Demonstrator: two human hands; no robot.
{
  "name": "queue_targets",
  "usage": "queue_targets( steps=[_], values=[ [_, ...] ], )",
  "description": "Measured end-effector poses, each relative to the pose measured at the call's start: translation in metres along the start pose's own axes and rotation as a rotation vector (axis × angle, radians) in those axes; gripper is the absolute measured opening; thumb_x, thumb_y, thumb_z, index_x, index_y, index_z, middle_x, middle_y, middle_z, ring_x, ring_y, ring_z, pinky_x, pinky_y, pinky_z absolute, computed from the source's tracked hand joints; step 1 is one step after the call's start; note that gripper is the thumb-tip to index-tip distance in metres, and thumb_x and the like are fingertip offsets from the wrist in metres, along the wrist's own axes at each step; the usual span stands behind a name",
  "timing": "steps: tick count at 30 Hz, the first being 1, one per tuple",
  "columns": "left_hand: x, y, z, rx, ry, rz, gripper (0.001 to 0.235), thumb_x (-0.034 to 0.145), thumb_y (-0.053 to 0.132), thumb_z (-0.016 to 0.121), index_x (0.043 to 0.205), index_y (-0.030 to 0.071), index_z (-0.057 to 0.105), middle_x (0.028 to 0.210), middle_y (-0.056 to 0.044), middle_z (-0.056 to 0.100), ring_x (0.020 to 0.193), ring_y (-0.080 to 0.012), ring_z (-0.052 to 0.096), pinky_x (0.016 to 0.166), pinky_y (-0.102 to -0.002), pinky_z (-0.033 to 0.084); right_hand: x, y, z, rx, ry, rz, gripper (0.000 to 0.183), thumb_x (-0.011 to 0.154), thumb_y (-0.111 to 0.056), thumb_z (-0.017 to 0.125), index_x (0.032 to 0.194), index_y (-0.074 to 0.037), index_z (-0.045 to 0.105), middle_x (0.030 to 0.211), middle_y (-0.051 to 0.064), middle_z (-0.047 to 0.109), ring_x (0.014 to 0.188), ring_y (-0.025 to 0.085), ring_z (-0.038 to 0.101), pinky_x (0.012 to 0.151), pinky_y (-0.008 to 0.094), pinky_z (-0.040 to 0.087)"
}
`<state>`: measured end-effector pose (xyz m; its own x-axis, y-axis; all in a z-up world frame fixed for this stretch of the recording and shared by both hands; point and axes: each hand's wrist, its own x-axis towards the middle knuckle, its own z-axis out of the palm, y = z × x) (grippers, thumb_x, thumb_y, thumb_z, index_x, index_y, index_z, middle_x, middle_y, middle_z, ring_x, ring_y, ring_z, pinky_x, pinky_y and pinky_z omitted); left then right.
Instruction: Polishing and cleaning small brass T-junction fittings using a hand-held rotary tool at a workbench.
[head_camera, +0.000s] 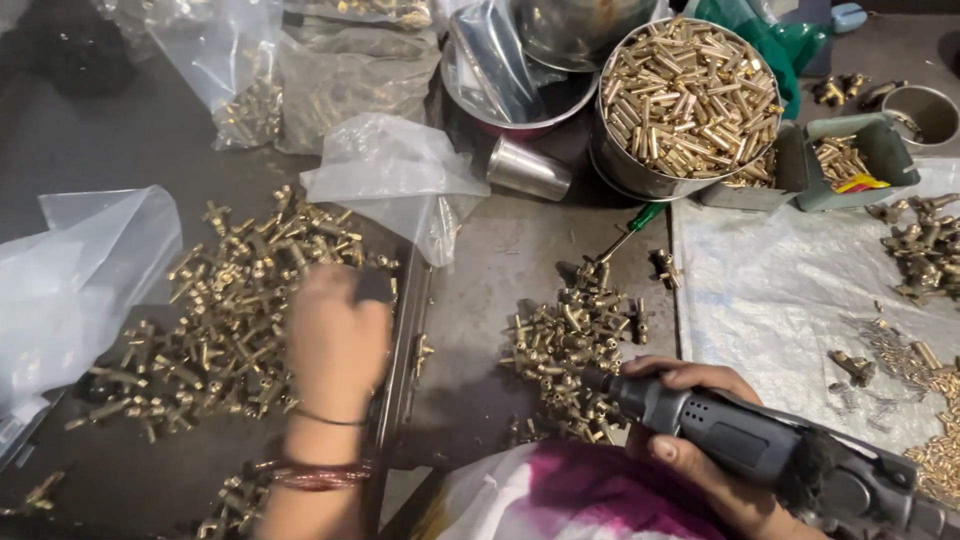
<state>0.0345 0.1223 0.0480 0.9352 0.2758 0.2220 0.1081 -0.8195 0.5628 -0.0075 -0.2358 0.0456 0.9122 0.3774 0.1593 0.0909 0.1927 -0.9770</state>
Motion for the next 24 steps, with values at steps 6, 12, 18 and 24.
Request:
queue_targets(
  steps=[6, 12, 18, 24],
  values=[
    [0.002, 0.033, 0.049, 0.113, -0.174, 0.256, 0.033, 0.075, 0.011, 0.064, 0.107, 0.003, 0.07, 0.112, -0.02, 0.07, 0.108, -0.0385, 0.063, 0.099, -0.046, 0.047, 0.011, 0.006, 0.001, 0.066, -0.009, -0.002, 0.045, 0.09, -0.006, 0.074, 0.129, -0.006, 0.052, 0.141, 0.027, 0.056, 0.119, 0.033, 0.062, 0.097, 0.043, 0.055],
    [0.004, 0.03, 0.146, 0.239, -0.765, -0.028, 0.035, 0.086, 0.018, 0.068, 0.117, 0.003, 0.065, 0.109, -0.021, 0.072, 0.101, -0.0373, 0.071, 0.088, -0.046, 0.057, 0.003, 0.008, -0.004, -0.098, -0.037, 0.085, 0.045, 0.087, -0.008, 0.078, 0.126, -0.008, 0.056, 0.141, 0.023, 0.061, 0.122, 0.032, 0.064, 0.1, 0.042, 0.054],
    [0.014, 0.02, 0.166, 0.252, -0.687, -0.002, 0.031, 0.083, 0.014, 0.068, 0.114, 0.008, 0.069, 0.106, -0.019, 0.072, 0.099, -0.0353, 0.07, 0.087, -0.046, 0.057, 0.001, 0.005, 0.005, -0.088, -0.015, 0.092, 0.044, 0.084, -0.008, 0.078, 0.122, -0.008, 0.056, 0.14, 0.022, 0.062, 0.13, 0.031, 0.06, 0.101, 0.044, 0.055],
    [-0.001, 0.003, 0.146, -0.946, -0.599, -0.389, 0.024, 0.085, 0.012, 0.064, 0.108, 0.01, 0.068, 0.087, -0.011, 0.074, 0.075, -0.0229, 0.073, 0.068, -0.035, 0.058, -0.021, 0.016, 0.001, -0.096, -0.018, -0.002, 0.047, 0.083, -0.005, 0.08, 0.123, -0.007, 0.056, 0.137, 0.025, 0.061, 0.106, 0.028, 0.069, 0.091, 0.041, 0.059]
  ],
)
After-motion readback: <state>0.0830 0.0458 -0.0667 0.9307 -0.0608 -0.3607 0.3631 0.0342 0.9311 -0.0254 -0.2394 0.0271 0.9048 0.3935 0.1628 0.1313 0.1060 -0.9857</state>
